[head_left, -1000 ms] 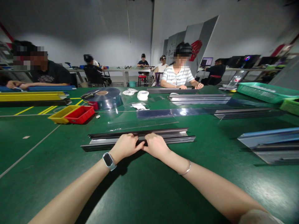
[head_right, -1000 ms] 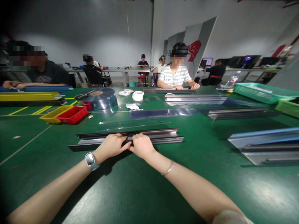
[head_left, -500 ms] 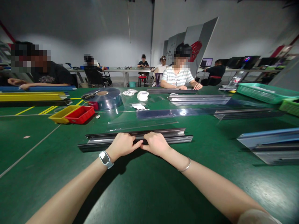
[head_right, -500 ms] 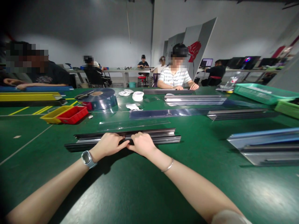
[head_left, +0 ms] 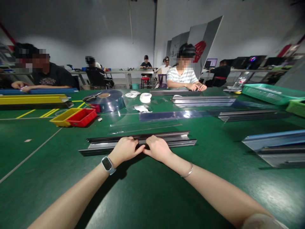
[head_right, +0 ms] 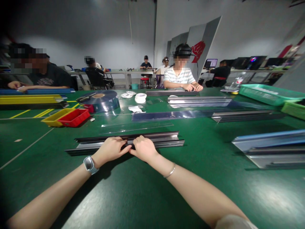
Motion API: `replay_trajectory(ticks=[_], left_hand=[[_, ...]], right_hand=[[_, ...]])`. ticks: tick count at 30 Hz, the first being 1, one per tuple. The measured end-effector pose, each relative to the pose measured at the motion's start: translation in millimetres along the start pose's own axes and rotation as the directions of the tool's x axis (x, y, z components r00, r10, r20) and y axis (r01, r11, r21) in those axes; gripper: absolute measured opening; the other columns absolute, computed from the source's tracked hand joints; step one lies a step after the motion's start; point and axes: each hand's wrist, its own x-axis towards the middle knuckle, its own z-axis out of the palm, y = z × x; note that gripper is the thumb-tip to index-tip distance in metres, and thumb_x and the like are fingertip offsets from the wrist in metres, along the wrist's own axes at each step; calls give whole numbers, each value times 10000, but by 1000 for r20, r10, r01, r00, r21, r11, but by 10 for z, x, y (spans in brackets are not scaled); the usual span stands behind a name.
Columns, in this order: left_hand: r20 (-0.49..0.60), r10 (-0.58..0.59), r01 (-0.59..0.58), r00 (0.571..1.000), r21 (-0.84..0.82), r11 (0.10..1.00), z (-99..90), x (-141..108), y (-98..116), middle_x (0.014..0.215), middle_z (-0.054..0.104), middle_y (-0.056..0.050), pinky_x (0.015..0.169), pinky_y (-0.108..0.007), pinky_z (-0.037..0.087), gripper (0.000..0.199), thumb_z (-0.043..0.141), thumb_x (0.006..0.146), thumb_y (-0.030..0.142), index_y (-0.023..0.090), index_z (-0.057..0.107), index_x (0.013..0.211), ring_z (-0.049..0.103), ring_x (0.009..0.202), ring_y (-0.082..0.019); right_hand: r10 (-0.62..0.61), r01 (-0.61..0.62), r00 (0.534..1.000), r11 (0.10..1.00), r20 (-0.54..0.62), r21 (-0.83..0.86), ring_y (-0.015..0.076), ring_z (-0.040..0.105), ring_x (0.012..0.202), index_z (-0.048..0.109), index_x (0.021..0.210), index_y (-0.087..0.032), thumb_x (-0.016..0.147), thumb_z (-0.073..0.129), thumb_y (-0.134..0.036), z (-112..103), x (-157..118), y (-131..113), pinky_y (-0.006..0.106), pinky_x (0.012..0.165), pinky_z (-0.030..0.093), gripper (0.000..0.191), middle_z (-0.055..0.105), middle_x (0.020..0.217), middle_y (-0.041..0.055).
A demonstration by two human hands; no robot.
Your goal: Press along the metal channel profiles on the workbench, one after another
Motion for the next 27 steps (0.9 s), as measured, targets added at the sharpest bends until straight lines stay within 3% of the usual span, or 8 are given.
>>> replay_trajectory(ticks=[8, 15, 27], left_hand=[[-51, 4, -6, 999, -34, 999, -1, -11, 86, 738, 602, -55, 680, -282, 412, 352, 339, 863, 407, 165, 578, 769, 550, 744, -171], [-33, 18, -19, 999, -46, 999, 33, 3, 71, 792, 586, -71, 710, -301, 420, 391, 324, 866, 433, 149, 584, 797, 535, 801, -186], [-23, 16, -17, 1000, -21, 1000, 28, -1, 86, 783, 573, -32, 655, -281, 399, 338, 342, 865, 439, 176, 545, 800, 534, 774, -173]], right_hand=[[-2, 2, 1000, 1000, 0, -5, 189, 495, 867, 574, 820, -130, 783, 494, -419, 10, 9, -4, 279, 764, 389, 302, 573, 820, 79], [-4, 3, 1000, 999, -21, -54, 190, 488, 861, 575, 788, -144, 752, 524, -452, 29, 29, 9, 266, 701, 393, 314, 551, 830, 66], [27, -23, 998, 997, 54, -79, 189, 556, 760, 567, 792, -154, 767, 490, -485, 21, 42, 1, 273, 662, 388, 340, 587, 782, 63]])
